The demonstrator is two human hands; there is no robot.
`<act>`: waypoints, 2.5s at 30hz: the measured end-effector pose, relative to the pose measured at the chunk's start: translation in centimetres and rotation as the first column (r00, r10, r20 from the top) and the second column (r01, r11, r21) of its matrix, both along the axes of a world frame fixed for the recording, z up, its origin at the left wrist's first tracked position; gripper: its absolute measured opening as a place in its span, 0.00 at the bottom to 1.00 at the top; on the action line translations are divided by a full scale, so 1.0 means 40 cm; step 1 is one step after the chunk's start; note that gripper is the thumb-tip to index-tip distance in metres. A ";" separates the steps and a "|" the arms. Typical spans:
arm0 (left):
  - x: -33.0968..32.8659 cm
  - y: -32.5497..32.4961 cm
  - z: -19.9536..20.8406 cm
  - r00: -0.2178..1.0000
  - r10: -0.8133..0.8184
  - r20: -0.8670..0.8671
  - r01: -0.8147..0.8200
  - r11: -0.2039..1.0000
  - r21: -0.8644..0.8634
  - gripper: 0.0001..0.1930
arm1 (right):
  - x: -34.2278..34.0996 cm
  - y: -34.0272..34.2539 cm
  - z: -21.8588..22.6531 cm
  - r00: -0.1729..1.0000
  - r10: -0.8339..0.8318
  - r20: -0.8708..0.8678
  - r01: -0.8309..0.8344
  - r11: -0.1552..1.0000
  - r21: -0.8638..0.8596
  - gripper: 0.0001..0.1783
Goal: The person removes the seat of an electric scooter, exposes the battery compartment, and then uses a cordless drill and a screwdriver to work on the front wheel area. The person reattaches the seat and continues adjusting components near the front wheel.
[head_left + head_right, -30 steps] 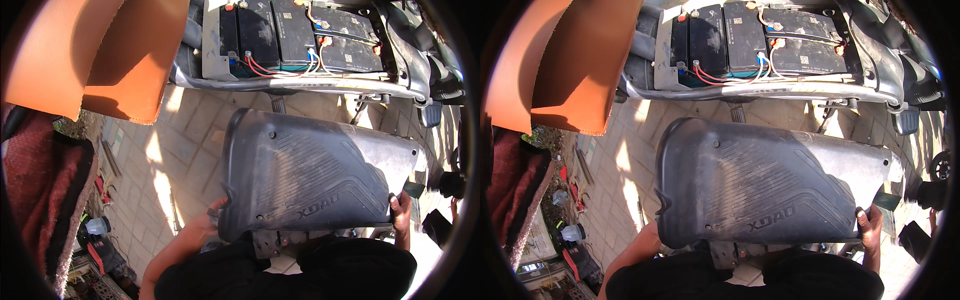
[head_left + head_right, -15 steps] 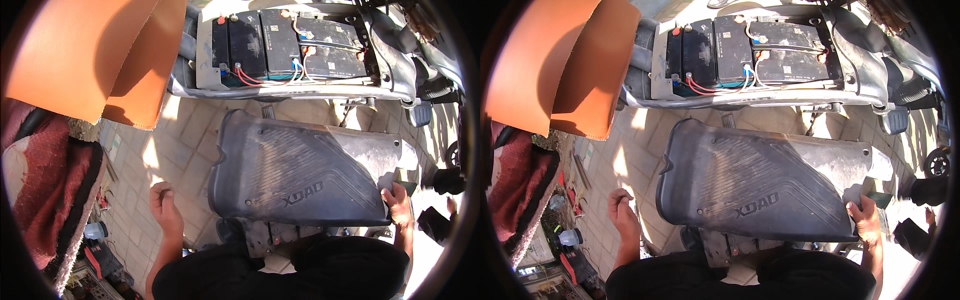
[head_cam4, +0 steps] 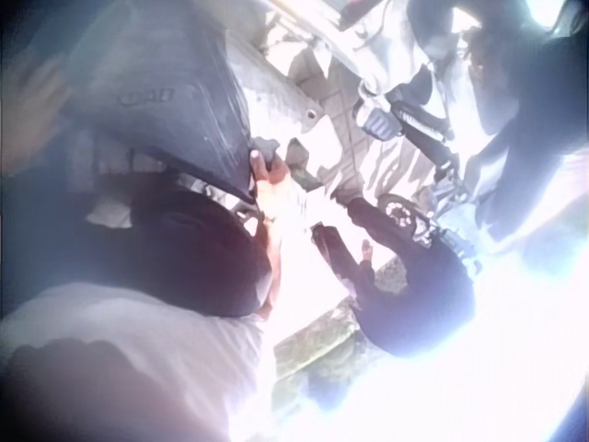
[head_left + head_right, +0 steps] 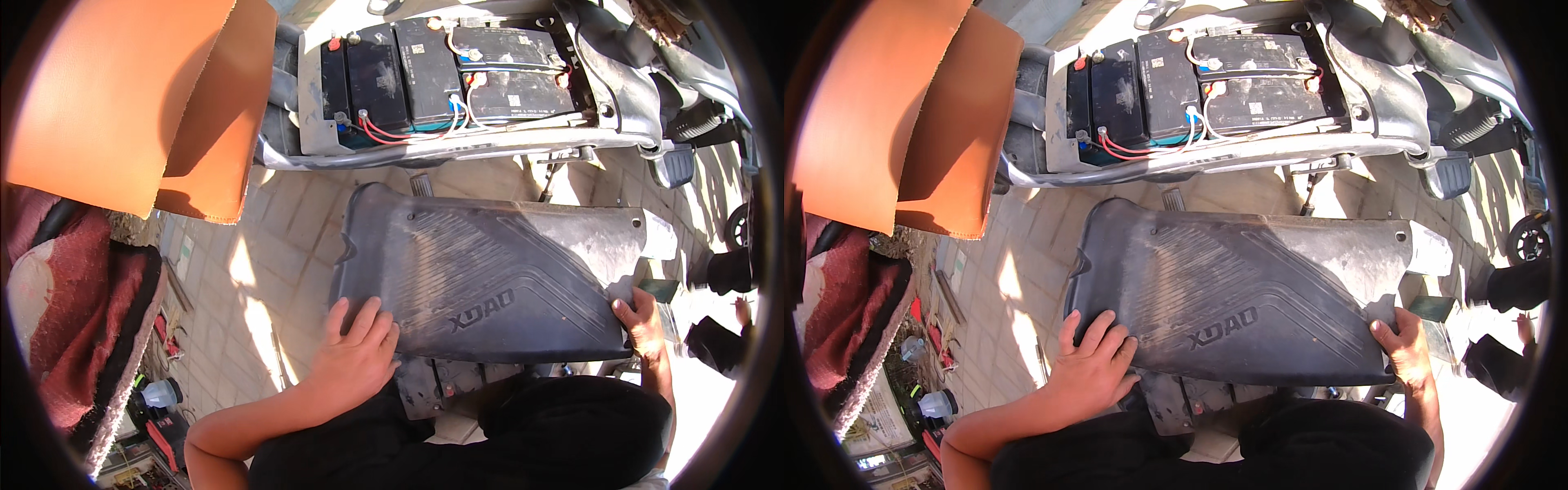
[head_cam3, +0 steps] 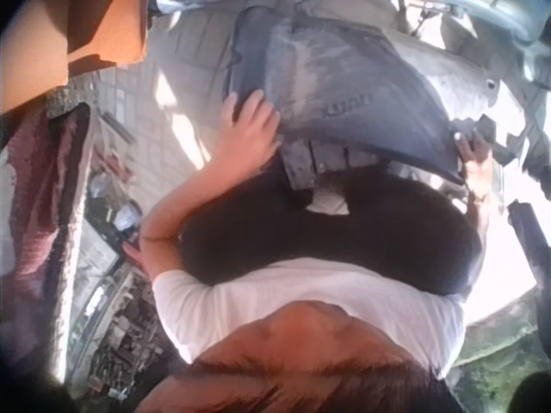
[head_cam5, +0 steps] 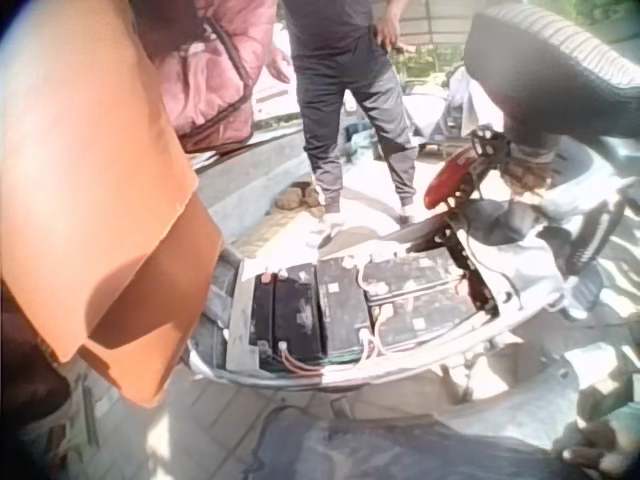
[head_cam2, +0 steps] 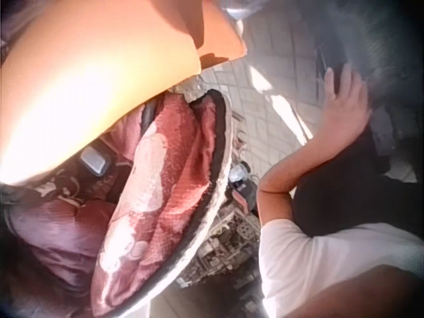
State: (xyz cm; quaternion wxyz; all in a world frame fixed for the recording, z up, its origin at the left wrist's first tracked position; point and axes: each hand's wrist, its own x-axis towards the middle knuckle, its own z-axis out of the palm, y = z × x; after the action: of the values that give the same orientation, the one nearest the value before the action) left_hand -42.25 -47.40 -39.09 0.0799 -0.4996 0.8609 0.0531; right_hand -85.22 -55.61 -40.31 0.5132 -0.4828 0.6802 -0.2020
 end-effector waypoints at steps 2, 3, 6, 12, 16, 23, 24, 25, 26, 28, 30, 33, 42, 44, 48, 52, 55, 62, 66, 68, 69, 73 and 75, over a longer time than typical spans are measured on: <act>-0.014 -0.010 0.013 0.998 0.064 -0.019 -0.062 0.996 0.065 0.27 | -0.009 0.010 -0.010 1.000 -0.013 0.020 0.013 1.000 -0.004 0.23; -0.019 -0.012 0.017 0.995 0.097 -0.029 -0.094 0.991 0.098 0.27 | -0.010 0.012 -0.009 1.000 -0.010 0.013 0.010 1.000 -0.004 0.23; 0.003 -0.011 0.031 0.994 0.044 -0.097 -0.029 0.989 0.148 0.24 | -0.013 0.016 -0.006 1.000 -0.006 0.000 0.006 1.000 0.012 0.24; 0.100 -0.059 0.007 0.150 0.690 -0.708 -0.639 0.614 0.463 0.28 | -0.013 0.016 -0.022 0.999 0.036 -0.028 -0.033 0.996 0.083 0.23; 0.218 -0.059 0.020 -0.148 0.910 -0.388 -0.222 0.351 0.910 0.27 | 0.043 -0.005 -0.060 0.969 0.215 -0.121 -0.198 0.970 0.141 0.27; 0.280 0.053 0.076 -0.120 0.873 -0.472 -0.578 0.325 0.749 0.24 | 0.175 0.000 -0.150 0.871 0.441 0.217 -0.464 0.883 0.067 0.34; 0.309 0.081 0.071 -0.105 0.851 -0.514 -0.647 0.334 0.685 0.25 | 0.200 0.006 -0.187 0.833 0.479 0.277 -0.510 0.859 0.045 0.35; 0.361 0.121 0.053 -0.084 0.830 -0.551 -0.709 0.339 0.619 0.26 | 0.218 0.009 -0.219 0.791 0.512 0.334 -0.550 0.835 0.022 0.36; 0.613 0.260 -0.004 0.716 0.661 -0.222 -0.634 0.750 0.188 0.36 | 0.244 0.001 -0.222 0.750 0.552 0.364 -0.577 0.815 -0.049 0.36; 0.416 0.206 0.067 -0.207 0.831 -0.517 -0.850 0.109 0.515 0.22 | 0.279 -0.015 -0.237 0.683 0.628 0.372 -0.622 0.768 -0.154 0.38; 0.411 0.236 0.130 -0.267 0.810 -0.522 -0.858 0.048 0.512 0.21 | 0.269 -0.080 -0.238 0.649 0.632 0.423 -0.675 0.735 -0.063 0.37; 0.496 0.342 0.137 -0.264 0.761 -0.592 -0.869 0.078 0.488 0.24 | 0.210 -0.181 -0.310 0.729 0.560 0.394 -0.623 0.781 0.042 0.31; 0.426 0.409 0.197 -0.360 0.758 -0.544 -0.847 -0.021 0.531 0.21 | 0.132 -0.339 -0.521 0.659 0.690 -0.300 -0.752 0.610 -0.250 0.07; 0.426 0.415 0.198 -0.326 0.795 -0.511 -0.867 -0.036 0.498 0.21 | 0.243 -0.370 -0.572 0.666 0.641 -0.381 -0.746 0.576 -0.335 0.08; 0.395 0.400 0.169 -0.391 0.665 -0.636 -0.737 0.187 0.649 0.23 | 0.417 -0.388 -0.664 0.675 0.570 -0.469 -0.726 0.626 -0.284 0.09; 0.385 0.386 0.160 -0.400 0.653 -0.643 -0.728 0.200 0.656 0.22 | 0.445 -0.389 -0.685 0.666 0.532 -0.523 -0.717 0.649 -0.254 0.12; 0.360 0.361 0.157 -0.406 0.646 -0.646 -0.725 0.203 0.658 0.20 | 0.424 -0.395 -0.645 0.797 0.466 -0.384 -0.593 0.723 -0.354 0.10; 0.339 0.311 0.130 -0.376 0.639 -0.671 -0.717 0.259 0.648 0.15 | 0.343 -0.335 -0.168 0.862 0.458 -0.216 -0.378 0.299 -0.876 0.13; 0.322 0.253 0.117 -0.333 0.645 -0.687 -0.732 0.282 0.620 0.14 | 0.303 -0.350 -0.152 0.801 0.467 -0.375 -0.511 0.206 -0.835 0.11; 0.306 0.231 0.115 -0.313 0.653 -0.690 -0.713 0.318 0.625 0.14 | 0.279 -0.338 -0.137 0.778 0.472 -0.415 -0.565 0.234 -0.792 0.09; 0.298 0.223 0.116 -0.304 0.657 -0.690 -0.705 0.332 0.627 0.13 | 0.271 -0.333 -0.132 0.764 0.479 -0.433 -0.590 0.247 -0.768 0.09; 0.298 0.232 0.099 -0.263 0.683 -0.681 -0.696 0.355 0.624 0.11 | 0.251 -0.334 -0.144 0.733 0.543 -0.410 -0.611 0.263 -0.746 0.06; 0.278 0.209 0.099 -0.240 0.725 -0.645 -0.683 0.346 0.643 0.11 | 0.239 -0.330 -0.155 0.700 0.536 -0.471 -0.653 0.214 -0.727 0.06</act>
State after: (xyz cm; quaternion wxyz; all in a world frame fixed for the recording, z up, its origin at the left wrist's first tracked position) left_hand -31.15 -39.02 -35.13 -0.4377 -0.7695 0.2872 0.3659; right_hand -75.65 -68.82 -46.53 0.1962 -0.9021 0.2735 -0.2701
